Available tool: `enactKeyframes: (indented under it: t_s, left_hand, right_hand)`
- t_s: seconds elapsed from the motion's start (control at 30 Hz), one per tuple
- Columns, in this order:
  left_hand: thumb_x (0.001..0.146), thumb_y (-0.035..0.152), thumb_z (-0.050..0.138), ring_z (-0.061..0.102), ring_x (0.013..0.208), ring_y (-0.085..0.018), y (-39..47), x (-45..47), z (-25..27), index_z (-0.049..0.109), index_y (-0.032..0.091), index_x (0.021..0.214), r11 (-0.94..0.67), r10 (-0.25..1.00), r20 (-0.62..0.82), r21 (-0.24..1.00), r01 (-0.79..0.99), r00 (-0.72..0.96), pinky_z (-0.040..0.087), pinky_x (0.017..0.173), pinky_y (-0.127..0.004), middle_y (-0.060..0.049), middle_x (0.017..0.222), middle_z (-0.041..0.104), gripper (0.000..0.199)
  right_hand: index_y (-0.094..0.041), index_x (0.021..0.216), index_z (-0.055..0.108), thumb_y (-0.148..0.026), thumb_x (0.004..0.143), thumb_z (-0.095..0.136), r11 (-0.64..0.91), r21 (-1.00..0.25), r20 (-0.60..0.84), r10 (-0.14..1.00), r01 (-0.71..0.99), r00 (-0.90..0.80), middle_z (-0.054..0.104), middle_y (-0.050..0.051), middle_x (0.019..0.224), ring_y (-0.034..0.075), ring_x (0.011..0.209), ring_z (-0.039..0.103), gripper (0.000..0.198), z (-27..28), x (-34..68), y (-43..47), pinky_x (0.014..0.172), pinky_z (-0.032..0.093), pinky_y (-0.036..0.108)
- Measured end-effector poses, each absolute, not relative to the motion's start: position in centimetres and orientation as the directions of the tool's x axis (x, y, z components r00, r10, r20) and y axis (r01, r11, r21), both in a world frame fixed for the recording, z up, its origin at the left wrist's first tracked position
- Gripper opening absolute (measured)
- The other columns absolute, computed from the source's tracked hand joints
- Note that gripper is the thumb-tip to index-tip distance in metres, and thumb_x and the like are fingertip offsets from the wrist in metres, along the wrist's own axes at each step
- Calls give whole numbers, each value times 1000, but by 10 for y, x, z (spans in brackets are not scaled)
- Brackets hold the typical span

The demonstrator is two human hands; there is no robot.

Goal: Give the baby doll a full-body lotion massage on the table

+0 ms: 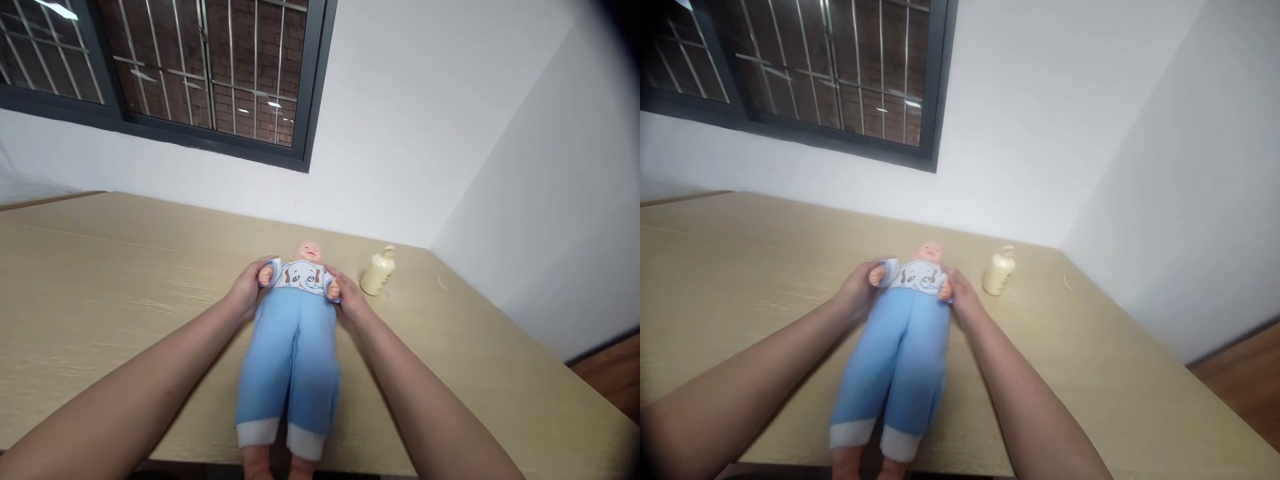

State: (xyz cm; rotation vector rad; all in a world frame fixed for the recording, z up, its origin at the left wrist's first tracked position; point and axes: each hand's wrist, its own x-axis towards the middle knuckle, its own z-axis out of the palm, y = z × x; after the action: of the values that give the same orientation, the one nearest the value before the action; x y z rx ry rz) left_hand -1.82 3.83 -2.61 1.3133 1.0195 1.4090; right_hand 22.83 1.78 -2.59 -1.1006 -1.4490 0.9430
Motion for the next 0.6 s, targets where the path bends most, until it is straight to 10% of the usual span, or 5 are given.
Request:
enactKeyframes:
  t_s: [0.13, 0.6]
  left_hand:
    - [89, 42, 42, 53, 123, -29, 31, -4, -28, 60, 19, 122, -348, 937, 347, 916, 201, 43, 40, 107, -46, -9, 124, 63, 44]
    - [96, 37, 38, 42, 130, -27, 20, 7, -21, 56, 19, 124, -494, 857, 448, 579, 648, 253, 31, 112, -48, -12, 129, 55, 37]
  right_hand:
    - [-33, 124, 67, -61, 88, 53, 331, -849, 344, 938, 412, -45, 52, 0, 144, 26, 150, 16, 48, -27, 209, 10, 122, 16, 48]
    - [-32, 116, 72, -47, 82, 65, 308, -774, 359, 933, 553, -18, 45, 6, 145, 24, 141, 38, 38, -24, 196, 8, 117, 28, 36]
